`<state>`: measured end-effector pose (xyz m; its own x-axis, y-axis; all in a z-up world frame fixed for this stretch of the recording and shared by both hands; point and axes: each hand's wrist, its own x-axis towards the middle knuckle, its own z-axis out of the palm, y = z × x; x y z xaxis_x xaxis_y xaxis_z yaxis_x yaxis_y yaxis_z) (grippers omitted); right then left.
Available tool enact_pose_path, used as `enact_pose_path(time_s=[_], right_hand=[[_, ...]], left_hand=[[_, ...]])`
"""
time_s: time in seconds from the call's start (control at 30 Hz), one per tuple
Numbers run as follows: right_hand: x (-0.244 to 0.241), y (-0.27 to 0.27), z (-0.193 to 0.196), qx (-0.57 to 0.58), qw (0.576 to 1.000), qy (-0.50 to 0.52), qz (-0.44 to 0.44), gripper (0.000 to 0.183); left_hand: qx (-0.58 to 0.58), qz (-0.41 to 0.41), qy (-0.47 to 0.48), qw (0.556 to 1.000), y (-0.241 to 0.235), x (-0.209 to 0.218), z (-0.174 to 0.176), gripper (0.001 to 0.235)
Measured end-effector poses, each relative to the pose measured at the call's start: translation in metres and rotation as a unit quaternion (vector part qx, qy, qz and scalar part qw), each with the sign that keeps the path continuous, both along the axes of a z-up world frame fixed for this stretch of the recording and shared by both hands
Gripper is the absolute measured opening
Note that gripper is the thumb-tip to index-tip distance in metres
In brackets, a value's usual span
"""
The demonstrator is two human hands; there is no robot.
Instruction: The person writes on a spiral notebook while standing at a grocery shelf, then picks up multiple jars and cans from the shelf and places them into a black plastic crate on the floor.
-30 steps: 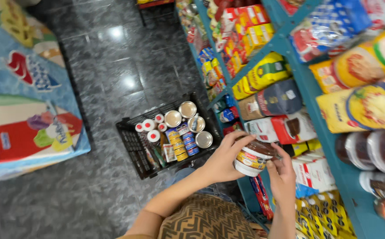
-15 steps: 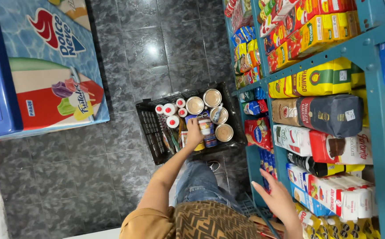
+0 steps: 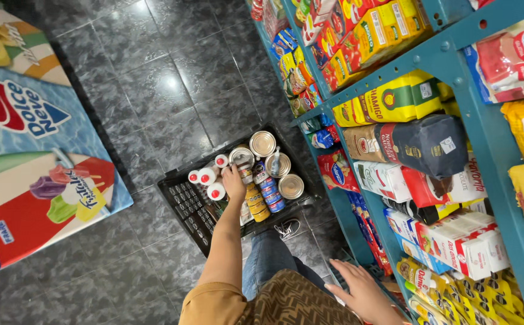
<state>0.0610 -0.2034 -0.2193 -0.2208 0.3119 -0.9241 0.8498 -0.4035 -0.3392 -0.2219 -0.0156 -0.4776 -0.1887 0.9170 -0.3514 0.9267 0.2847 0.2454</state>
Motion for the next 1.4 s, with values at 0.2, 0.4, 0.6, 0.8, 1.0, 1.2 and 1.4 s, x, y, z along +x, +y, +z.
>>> enact_pose_path(time_s=[0.2, 0.4, 0.6, 0.8, 1.0, 1.2, 1.4], right_hand=[[-0.002, -0.002, -0.001, 0.024, 0.998, -0.063, -0.002, 0.064], [-0.007, -0.011, 0.011, 0.144, 0.988, -0.032, -0.046, 0.061], [-0.006, -0.023, 0.023, 0.156, 0.982, -0.066, -0.087, 0.061], [-0.008, -0.045, 0.033, 0.227, 0.954, -0.068, -0.186, 0.058], [0.01, -0.096, 0.07, 0.347, 0.866, -0.056, -0.356, 0.045], [0.049, -0.202, 0.114, 0.557, 0.533, -0.34, -0.539, 0.019], [0.144, -0.297, 0.121, 0.32, 0.392, -0.615, -0.605, 0.024]], left_hand=[[-0.033, 0.028, -0.015, 0.999, 0.012, 0.007, -0.003, 0.06], [-0.145, -0.025, -0.015, 0.989, 0.008, -0.008, 0.017, 0.112], [-0.099, -0.064, -0.055, 0.991, 0.004, -0.019, 0.035, 0.106], [-0.064, -0.13, -0.025, 0.989, -0.004, 0.017, 0.056, 0.07], [0.073, -0.469, -0.319, 0.82, -0.044, 0.134, 0.079, 0.063], [0.046, -0.694, -0.488, 0.526, -0.148, 0.273, 0.187, 0.029], [0.219, -0.762, -0.531, 0.298, -0.261, 0.366, 0.353, 0.038]])
